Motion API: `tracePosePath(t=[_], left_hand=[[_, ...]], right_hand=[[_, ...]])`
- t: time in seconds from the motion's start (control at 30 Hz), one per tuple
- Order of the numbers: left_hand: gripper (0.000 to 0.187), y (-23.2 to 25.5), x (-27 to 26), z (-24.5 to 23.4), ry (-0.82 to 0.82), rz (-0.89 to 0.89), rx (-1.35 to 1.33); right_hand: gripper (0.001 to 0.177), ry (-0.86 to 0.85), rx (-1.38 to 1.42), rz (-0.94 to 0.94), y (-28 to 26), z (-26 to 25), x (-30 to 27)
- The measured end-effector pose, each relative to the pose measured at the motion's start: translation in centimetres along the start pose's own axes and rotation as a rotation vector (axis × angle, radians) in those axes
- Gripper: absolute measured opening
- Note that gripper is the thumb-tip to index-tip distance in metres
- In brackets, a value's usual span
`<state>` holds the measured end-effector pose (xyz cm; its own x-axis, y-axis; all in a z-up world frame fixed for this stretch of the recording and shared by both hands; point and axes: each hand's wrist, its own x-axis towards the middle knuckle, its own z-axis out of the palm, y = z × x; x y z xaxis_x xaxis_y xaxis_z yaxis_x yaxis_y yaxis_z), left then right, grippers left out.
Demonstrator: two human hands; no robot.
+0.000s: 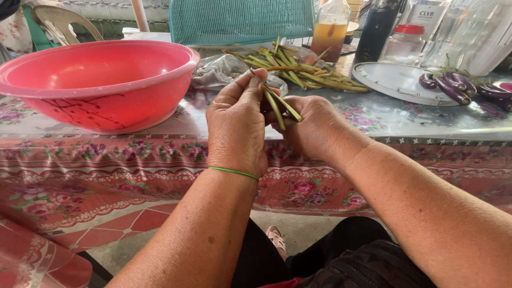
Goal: The person peels long green vegetable stems with a small knife, removing the outer skin in strips. The peeled stems are placed into a pink bowl on the table.
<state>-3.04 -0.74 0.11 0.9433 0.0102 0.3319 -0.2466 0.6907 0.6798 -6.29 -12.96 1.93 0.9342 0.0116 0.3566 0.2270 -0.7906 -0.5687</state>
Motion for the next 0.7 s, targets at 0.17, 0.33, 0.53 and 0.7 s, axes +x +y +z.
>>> tracePosePath(t=[0.17, 0.33, 0.53, 0.7], left_hand=[[0.02, 0.3, -0.3, -0.2, -0.027, -0.012, 0.017], [0.019, 0.8, -0.2, -0.6, -0.092, 0.029, 0.065], [0.015, 3.1, 0.1, -2.0, 0.015, 0.195, 0.348], [0.009, 5.2, -1.3, -3.0, 0.073, 0.218, 0.281]], right_hand=[[0.018, -0.042, 0.04, 0.056, -0.9, -0.2, -0.1], [0.02, -0.11, 0.185, 0.279, -1.4, -0.8, -1.0], [0.021, -0.096, 0.116, 0.053, -1.1, -0.8, -1.3], [0.021, -0.076, 0.05, -0.019, -0.9, -0.8, -1.1]])
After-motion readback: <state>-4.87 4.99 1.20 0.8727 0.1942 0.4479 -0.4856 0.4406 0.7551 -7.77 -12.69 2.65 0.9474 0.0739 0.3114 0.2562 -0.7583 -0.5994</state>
